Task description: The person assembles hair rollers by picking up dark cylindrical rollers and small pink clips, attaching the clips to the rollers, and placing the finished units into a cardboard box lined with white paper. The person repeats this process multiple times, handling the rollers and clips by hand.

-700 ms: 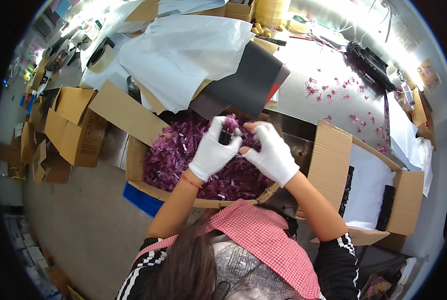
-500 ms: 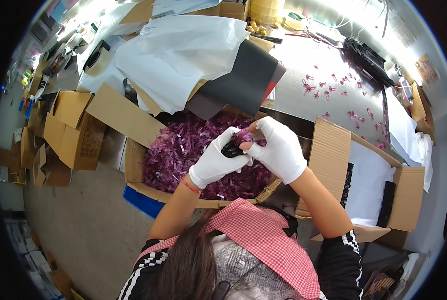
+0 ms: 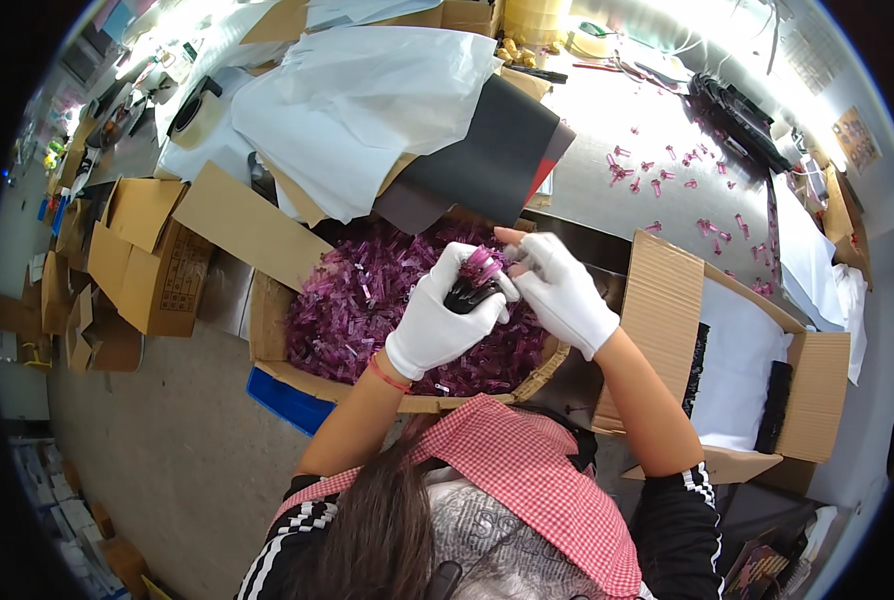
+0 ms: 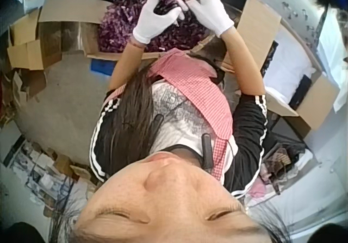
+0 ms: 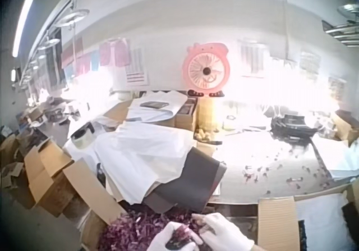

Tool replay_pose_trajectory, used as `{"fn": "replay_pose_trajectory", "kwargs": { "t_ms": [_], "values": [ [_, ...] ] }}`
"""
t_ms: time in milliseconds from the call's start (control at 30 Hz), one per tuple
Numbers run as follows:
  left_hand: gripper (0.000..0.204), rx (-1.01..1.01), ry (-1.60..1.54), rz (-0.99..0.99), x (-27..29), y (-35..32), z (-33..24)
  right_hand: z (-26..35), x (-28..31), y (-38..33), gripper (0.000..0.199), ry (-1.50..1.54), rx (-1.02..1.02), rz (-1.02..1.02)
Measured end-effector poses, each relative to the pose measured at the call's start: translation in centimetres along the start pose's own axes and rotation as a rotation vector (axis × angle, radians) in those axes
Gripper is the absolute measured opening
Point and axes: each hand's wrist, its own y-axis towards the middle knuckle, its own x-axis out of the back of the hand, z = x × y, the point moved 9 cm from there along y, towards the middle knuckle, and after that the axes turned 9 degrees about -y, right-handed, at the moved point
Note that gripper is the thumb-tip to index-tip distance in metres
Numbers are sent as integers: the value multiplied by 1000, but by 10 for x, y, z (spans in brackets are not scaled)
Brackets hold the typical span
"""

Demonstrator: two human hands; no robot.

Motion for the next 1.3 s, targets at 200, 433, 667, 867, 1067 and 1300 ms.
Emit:
{"fn": "replay_pose_trajectory", "kwargs": {
  "t_ms": [200, 433, 667, 867, 1067, 1300],
  "values": [
    [37, -183, 382, 15, 2, -1, -6, 44, 20, -10, 36, -119, 179, -109],
    [43, -220, 452, -16, 0, 0, -9, 32, 9, -9, 38, -7, 72, -98],
    [41, -186, 563, -67, 2, -2, -2, 38, 0, -15, 30, -242, 256, -114],
    [37, -50, 536, -158, 7, 0, 16, 32, -2, -13, 27, -506, 280, -196],
    [37, -354, 898, -410, 28, 7, -3, -20, -27, -12, 33, -188, -118, -30],
    [29, -65, 277, -15, 22, 8, -1, 24, 19, -13, 45, -395, 184, -152]
  ]
}}
